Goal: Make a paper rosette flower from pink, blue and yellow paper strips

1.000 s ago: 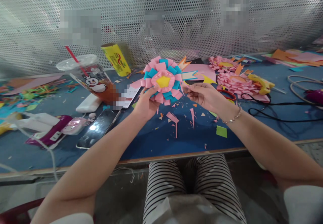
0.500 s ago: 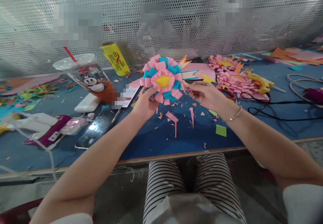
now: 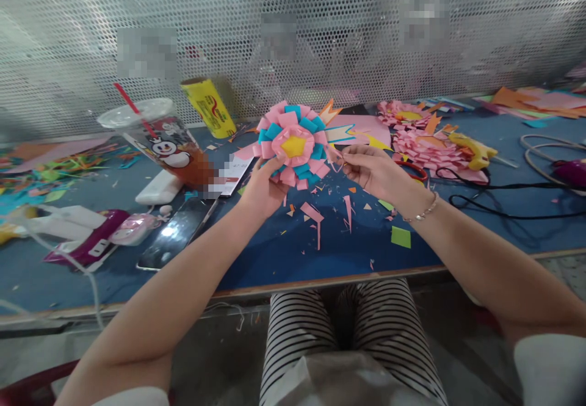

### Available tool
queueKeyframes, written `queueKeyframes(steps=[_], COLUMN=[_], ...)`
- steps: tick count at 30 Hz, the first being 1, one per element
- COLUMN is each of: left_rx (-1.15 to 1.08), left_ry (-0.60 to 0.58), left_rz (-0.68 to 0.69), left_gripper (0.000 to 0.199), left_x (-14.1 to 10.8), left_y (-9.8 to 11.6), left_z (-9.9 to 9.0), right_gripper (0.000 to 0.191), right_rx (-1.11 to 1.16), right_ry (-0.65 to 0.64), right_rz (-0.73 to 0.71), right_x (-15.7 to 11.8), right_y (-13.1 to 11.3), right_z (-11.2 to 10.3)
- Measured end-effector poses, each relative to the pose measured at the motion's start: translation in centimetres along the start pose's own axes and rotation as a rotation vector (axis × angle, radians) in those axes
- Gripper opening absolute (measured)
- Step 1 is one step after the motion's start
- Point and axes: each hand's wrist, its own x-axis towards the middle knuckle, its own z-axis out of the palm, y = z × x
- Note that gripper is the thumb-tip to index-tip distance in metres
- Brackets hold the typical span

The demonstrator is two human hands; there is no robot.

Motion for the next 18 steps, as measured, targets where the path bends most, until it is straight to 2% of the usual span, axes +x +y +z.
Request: queueKeyframes(steps=[4,7,11,18], left_rx=[-0.009,-0.021,-0.076,-0.086], left_ry=[0.025,0.023,-0.044,-0.08], left_rz=[-0.021,-0.034,-0.022,-0.027], left_gripper=[0.018,0.016,0.022,0.029], left_x=[-0.06,-0.23,-0.2,-0.04], left_y=[0.26,0.35,0.14,-0.14], left_z=[0.26,0.41,0.2,-0.16], right_gripper=[0.028,0.044,0.056,0.011], right_rx=[-0.083,-0.167,-0.314,-0.629], right_ry=[-0.035,-0.049,0.018,0.022], right_rz=[-0.074,-0.209,-0.351,-0.584], right_x=[-0.14,-0.29,-0.6,-0.81], right_y=[0.02,0.12,0.16,0.36], right_z=[0.15,0.36,0.66,0.59])
